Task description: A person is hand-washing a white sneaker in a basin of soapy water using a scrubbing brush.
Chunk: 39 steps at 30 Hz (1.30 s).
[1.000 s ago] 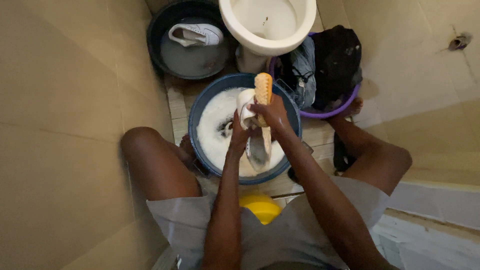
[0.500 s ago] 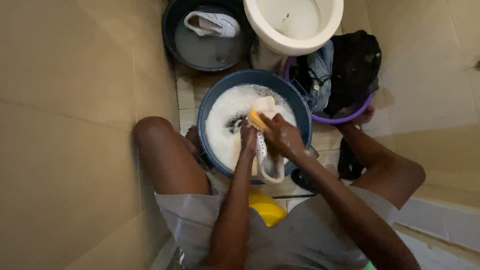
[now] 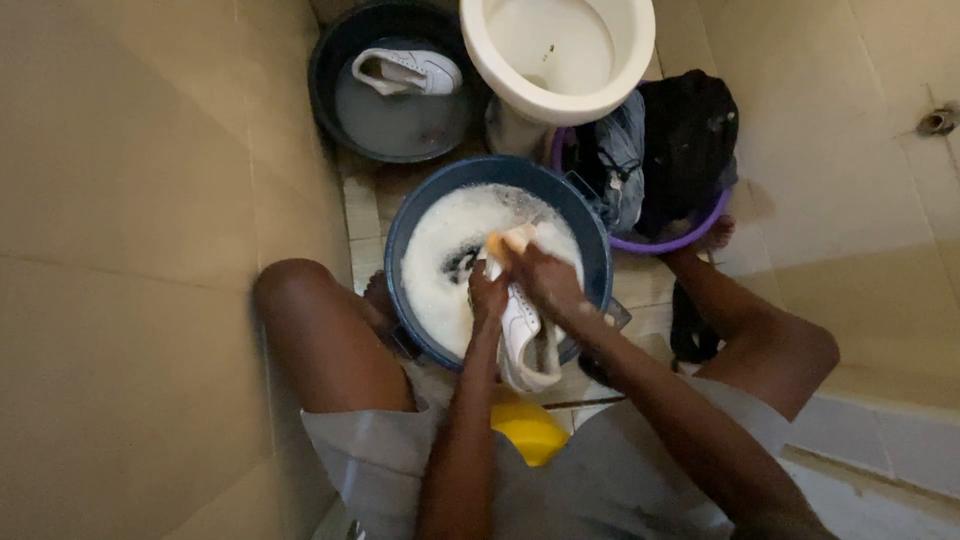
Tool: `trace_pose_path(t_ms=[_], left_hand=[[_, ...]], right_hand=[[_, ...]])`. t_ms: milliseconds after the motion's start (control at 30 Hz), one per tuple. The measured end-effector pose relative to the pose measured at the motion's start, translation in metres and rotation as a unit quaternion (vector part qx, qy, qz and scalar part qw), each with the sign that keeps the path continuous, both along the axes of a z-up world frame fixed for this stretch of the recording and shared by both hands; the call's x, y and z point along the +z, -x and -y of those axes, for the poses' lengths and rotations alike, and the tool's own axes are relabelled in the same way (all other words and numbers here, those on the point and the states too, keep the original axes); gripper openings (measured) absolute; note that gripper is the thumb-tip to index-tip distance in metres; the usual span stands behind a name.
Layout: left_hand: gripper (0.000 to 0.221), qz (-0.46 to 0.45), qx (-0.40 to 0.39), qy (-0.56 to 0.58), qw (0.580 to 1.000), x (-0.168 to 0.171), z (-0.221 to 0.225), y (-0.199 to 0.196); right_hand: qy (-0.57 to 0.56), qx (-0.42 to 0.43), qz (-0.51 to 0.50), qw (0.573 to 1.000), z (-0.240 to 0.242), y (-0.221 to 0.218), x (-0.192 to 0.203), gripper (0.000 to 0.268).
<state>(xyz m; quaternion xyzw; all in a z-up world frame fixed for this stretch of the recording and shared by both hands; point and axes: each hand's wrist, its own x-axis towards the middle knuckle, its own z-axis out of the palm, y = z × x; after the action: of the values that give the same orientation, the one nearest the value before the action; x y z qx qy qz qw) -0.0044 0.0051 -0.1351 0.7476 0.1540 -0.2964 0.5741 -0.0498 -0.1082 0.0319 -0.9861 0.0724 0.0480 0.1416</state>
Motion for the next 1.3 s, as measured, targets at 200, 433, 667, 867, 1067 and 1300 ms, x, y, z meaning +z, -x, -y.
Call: trace_pose_path(t_ms=[200,433,667,867,1067,1300], left_hand=[[0.081,0.028,-0.052,-0.064,0.996,0.037,0.004,0.014],[0.076,0.051,-0.071,-0.070,0.994,0.033,0.005,0.007],[0.085,0.024,-0.017,0.004,1.000,0.065,0.004,0.015],[0.083,0.010,0.030,0.076,0.997,0.043,-0.008,-0.007],[0.079,0.027,0.077,0.068,0.994,0.069,-0.010,-0.008],[0.063,0.013,0.059,0.151,0.987,0.094,-0.003,0.003]], right_hand=[[0.036,-0.065,0.052,0.996,0.023,0.000,-0.042,0.053],[-0.032,-0.025,0.041,0.998,0.027,0.001,-0.021,0.051],[-0.071,-0.057,0.052,0.995,0.052,-0.003,-0.054,0.074],[-0.200,-0.100,-0.092,0.970,0.009,0.011,0.029,0.055],[-0.151,0.020,0.042,0.987,0.028,0.035,-0.001,0.055],[-0.135,-0.024,0.056,0.989,0.052,0.030,-0.009,0.053]])
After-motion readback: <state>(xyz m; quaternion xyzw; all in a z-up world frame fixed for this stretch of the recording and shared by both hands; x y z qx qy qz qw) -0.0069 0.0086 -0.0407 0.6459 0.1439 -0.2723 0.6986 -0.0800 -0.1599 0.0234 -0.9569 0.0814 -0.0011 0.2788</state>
